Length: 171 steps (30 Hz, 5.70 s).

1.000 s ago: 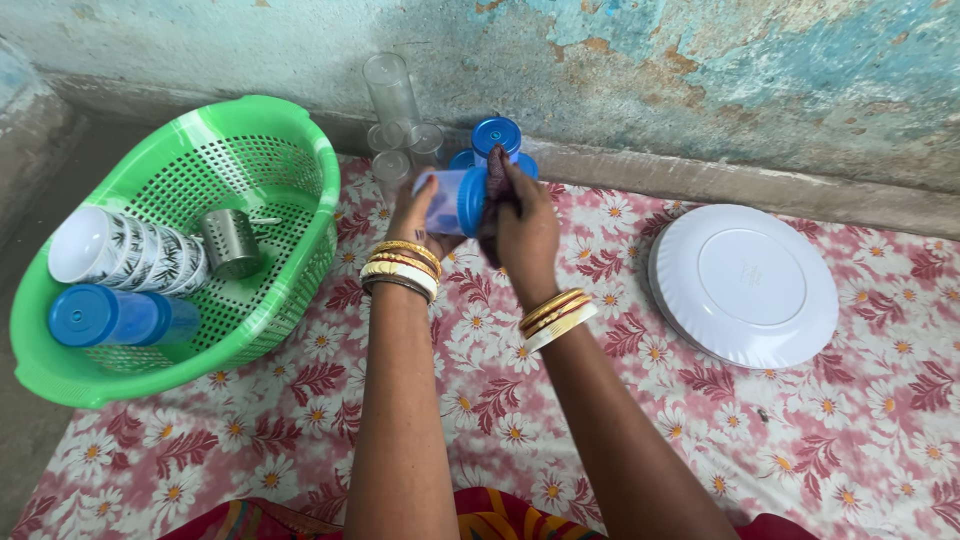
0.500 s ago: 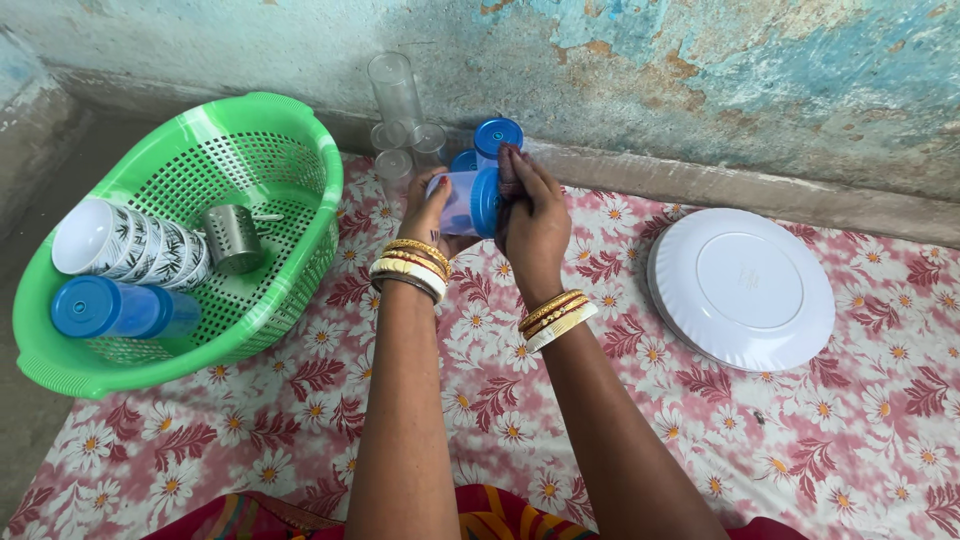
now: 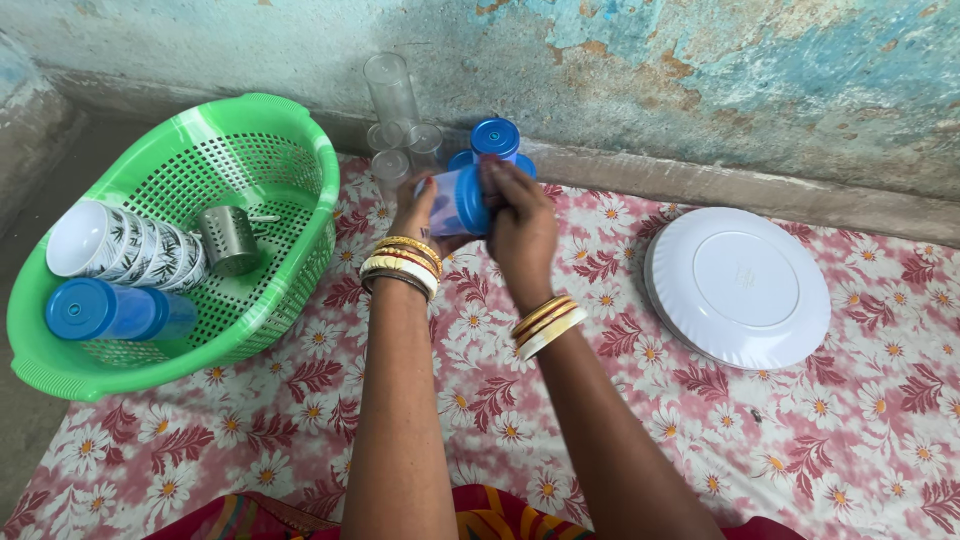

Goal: The person wipes several small blue plastic containers with a dark cloth, handling them one at a time. The containers are picked from a green basket, wiped on all sides, and placed on the floor beside other cleaned containers.

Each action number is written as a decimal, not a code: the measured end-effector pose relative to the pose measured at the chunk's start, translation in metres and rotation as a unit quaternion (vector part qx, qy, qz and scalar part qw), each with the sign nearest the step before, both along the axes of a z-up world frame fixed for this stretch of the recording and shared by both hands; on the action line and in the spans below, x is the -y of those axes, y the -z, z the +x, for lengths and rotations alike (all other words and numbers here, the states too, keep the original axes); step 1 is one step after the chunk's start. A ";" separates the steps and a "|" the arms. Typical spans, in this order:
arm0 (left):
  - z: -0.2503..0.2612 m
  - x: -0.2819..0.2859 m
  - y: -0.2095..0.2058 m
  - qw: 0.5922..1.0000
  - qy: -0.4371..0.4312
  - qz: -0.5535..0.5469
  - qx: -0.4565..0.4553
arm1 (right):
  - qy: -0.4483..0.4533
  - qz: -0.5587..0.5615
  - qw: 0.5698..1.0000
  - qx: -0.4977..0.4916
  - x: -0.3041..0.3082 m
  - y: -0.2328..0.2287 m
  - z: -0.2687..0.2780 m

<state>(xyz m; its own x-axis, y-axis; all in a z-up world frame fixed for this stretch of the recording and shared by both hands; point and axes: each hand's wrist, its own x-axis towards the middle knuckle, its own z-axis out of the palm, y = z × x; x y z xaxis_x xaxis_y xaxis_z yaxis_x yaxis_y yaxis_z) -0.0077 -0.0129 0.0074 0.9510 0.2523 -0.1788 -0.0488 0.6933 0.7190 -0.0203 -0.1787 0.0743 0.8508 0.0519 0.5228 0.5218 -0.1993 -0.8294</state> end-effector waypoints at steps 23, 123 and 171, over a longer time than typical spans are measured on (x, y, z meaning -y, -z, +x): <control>-0.011 -0.007 -0.017 0.998 0.024 -0.002 0.051 | 0.052 -0.083 0.995 0.028 0.001 -0.022 -0.007; -0.018 -0.001 0.123 0.955 0.042 0.042 -0.292 | 0.166 -0.194 0.955 -0.148 0.068 0.223 0.207; -0.085 0.133 -0.147 0.832 0.403 0.263 0.276 | 0.168 -0.188 0.940 -0.231 0.076 0.163 0.101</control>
<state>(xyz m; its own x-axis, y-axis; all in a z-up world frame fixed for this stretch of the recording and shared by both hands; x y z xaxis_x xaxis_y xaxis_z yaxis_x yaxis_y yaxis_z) -0.0931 -0.1461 0.1548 0.7496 -0.6024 0.2744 -0.1427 0.2576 0.9556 0.0810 -0.2547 -0.0884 0.9840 -0.1529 0.0918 -0.0214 -0.6123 -0.7904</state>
